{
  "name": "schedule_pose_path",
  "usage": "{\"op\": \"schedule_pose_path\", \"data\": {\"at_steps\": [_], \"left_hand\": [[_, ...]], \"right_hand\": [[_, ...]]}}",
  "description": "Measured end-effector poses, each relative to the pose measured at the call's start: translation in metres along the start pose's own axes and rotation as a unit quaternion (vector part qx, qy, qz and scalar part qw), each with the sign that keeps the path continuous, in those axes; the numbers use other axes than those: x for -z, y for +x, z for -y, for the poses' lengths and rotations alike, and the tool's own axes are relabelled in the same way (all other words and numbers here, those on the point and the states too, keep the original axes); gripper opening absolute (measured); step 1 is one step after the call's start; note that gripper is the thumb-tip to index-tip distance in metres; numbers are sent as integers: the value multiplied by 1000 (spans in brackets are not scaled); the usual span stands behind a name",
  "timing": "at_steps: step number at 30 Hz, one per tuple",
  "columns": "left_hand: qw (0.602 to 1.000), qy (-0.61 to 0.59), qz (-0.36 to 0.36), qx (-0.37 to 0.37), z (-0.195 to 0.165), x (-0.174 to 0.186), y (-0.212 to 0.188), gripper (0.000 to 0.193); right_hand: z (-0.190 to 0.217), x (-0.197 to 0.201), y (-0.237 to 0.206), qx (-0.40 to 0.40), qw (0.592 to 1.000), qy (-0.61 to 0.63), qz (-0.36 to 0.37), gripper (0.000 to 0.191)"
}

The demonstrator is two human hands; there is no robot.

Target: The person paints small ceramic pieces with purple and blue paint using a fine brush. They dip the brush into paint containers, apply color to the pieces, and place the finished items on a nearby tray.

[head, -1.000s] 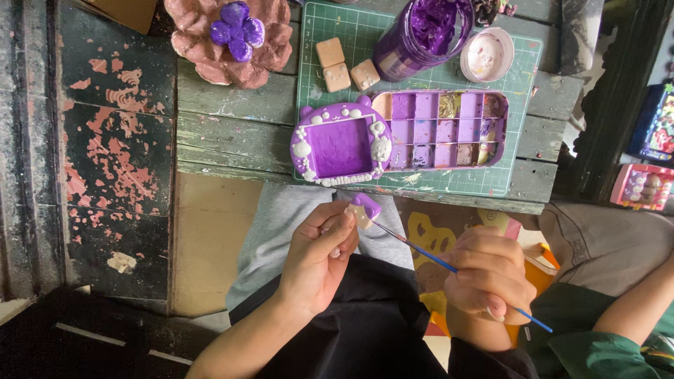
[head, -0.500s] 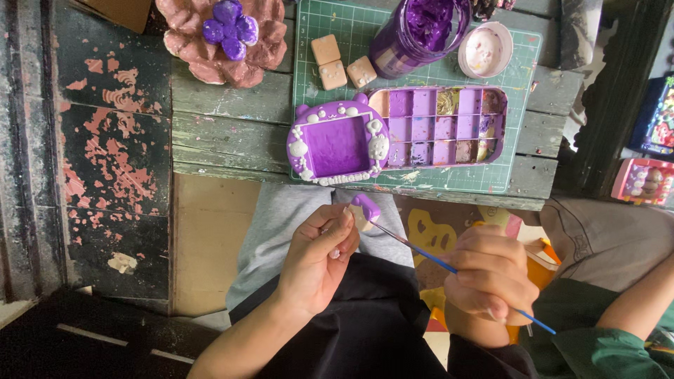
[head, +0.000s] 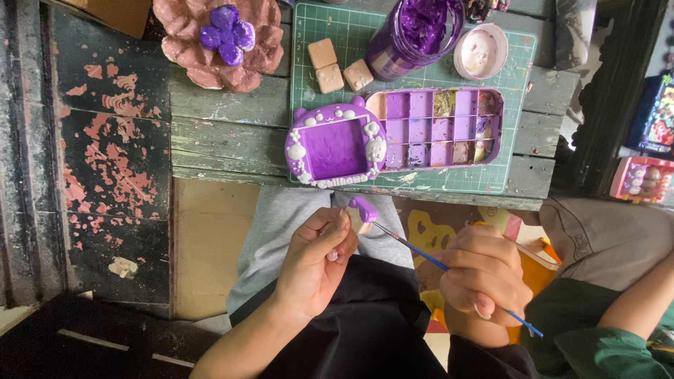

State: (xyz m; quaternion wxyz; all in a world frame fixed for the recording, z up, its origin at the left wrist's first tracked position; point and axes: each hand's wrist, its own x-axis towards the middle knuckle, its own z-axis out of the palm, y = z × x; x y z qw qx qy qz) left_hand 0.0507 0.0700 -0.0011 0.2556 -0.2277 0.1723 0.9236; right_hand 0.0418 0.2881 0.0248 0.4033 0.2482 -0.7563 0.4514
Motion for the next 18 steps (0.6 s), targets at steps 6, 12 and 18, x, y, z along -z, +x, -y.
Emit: {"op": "schedule_pose_path", "data": {"at_steps": [6,12,18], "left_hand": [[1000,-6,-14,7,-1,2,0,9],[999,-23,-21,20,-3,3,0,12],[998,-44,1,37,-3,3,-1,15]], "right_hand": [[5,3,1,-16,1000,-5,-12,63],[14,7,10,-19,997,16,68,61],[26,11,7,-83,991,3,108,60]]}}
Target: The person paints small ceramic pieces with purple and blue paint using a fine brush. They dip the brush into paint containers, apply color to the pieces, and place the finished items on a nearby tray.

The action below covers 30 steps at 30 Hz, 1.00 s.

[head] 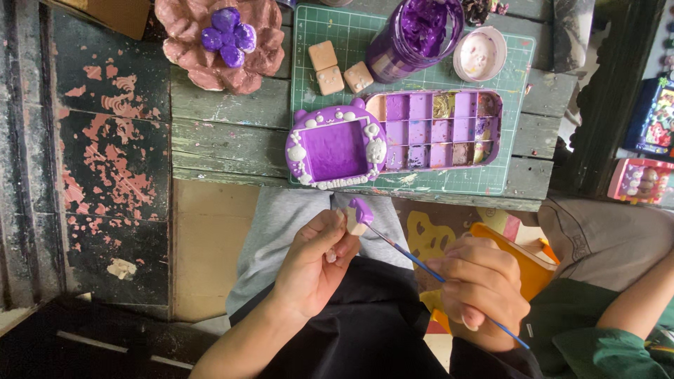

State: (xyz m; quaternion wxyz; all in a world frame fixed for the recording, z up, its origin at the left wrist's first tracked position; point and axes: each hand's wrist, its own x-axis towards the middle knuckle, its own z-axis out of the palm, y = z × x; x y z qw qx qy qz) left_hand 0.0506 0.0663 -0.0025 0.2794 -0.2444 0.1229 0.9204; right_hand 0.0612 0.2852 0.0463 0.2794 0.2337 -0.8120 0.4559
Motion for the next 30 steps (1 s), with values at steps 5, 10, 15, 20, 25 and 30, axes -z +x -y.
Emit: {"op": "schedule_pose_path", "data": {"at_steps": [5,10,15,20,25,30], "left_hand": [[999,-23,31,25,-2,-1,0,15],[999,-12,18,45,-5,-4,0,14],[999,-7,15,45,-6,-6,1,18],[999,1,22,27,-7,-4,1,15],[999,-3,36,23,-6,-1,0,16],[999,26,-27,-1,-5,2,0,9]], "right_hand": [[-16,-3,-1,75,997,9,-3,56],[-2,4,1,22,999,-25,-3,57],[4,10,11,49,998,-12,26,58],[2,6,14,44,998,-40,27,59],[-1,9,16,90,995,-27,35,59],[0,8,18,94,993,-64,21,59]]}}
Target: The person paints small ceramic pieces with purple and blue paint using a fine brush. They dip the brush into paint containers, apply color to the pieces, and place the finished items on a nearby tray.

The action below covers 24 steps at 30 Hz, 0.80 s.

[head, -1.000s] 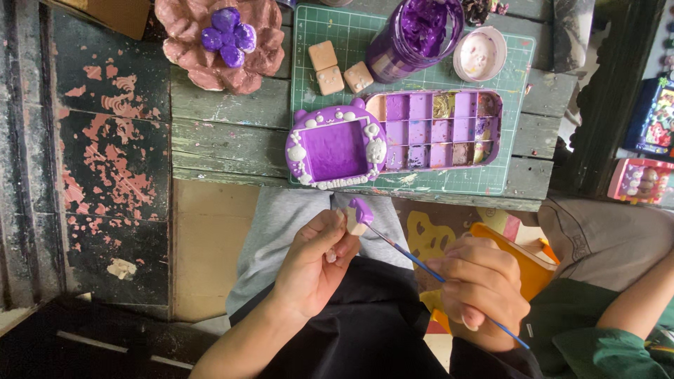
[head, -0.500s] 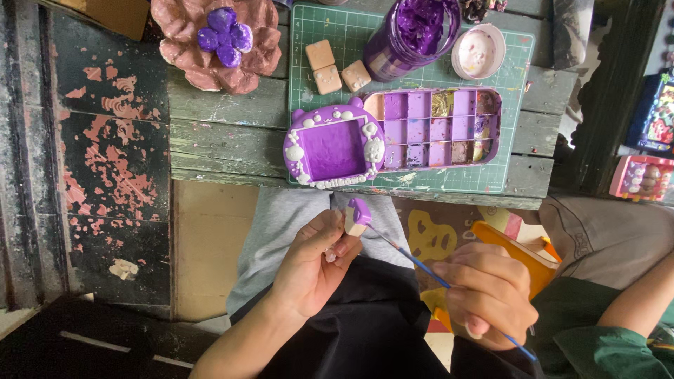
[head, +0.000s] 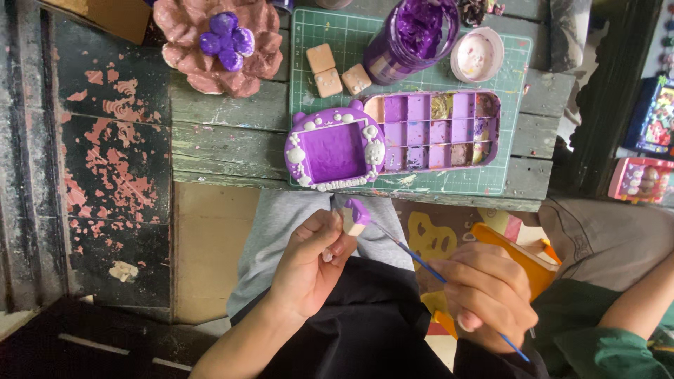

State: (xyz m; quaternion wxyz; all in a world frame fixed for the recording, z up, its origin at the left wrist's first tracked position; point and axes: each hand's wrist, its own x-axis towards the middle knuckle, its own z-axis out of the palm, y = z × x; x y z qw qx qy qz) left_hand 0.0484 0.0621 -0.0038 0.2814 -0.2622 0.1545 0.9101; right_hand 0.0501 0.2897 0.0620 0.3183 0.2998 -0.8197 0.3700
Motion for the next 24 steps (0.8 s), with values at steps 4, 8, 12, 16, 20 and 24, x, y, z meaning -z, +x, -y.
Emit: {"op": "schedule_pose_path", "data": {"at_steps": [4,8,12,16,20,24], "left_hand": [[994,38,9,-104,2,2,0,5],[988,74,-33,-135,3,1,-3,6],[986,68,-24,-148,1,-1,-5,9],[987,68,-19,-144,1,-2,-5,10],[988,64,-22,-142,3,1,-5,11],[988,52,-23,-144,3,2,-4,10]], "right_hand": [[0,5,3,15,999,40,6,58],[-1,7,4,20,998,44,31,57],[1,1,4,8,999,43,29,55],[2,-5,5,0,999,36,-8,56],[2,5,4,-7,998,39,42,57],[-5,-2,-9,9,995,54,-79,59]]}}
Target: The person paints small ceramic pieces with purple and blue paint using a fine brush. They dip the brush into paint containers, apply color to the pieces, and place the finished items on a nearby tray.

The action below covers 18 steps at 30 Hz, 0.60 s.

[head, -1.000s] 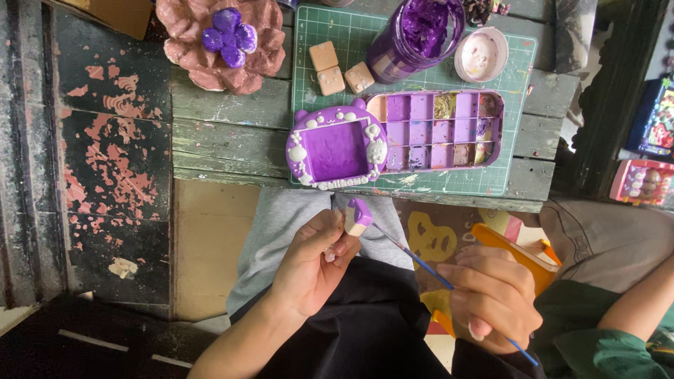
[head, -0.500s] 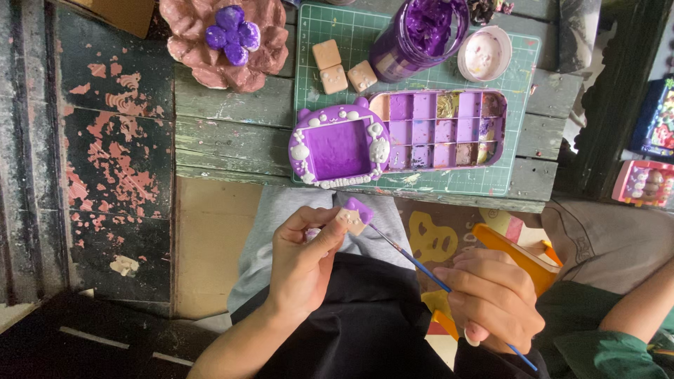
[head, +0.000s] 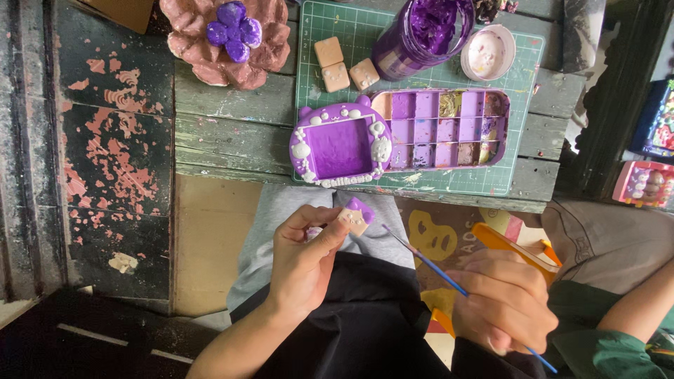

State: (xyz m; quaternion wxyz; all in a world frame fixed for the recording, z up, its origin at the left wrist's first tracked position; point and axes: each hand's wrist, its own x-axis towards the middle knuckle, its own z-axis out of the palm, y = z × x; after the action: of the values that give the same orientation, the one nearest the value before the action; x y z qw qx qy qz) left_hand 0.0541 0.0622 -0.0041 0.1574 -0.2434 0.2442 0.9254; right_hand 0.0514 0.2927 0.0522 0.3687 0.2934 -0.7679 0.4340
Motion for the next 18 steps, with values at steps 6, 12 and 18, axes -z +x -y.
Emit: {"op": "schedule_pose_path", "data": {"at_steps": [6,12,18], "left_hand": [[999,29,4,27,-2,-2,-2,7],[999,20,7,33,-2,-3,-1,7],[999,41,2,34,-1,-2,0,5]], "right_hand": [[-1,5,-14,-30,997,66,39,58],[-8,10,-9,-12,989,104,106,55],[-6,10,-7,-20,988,100,117,52]]}}
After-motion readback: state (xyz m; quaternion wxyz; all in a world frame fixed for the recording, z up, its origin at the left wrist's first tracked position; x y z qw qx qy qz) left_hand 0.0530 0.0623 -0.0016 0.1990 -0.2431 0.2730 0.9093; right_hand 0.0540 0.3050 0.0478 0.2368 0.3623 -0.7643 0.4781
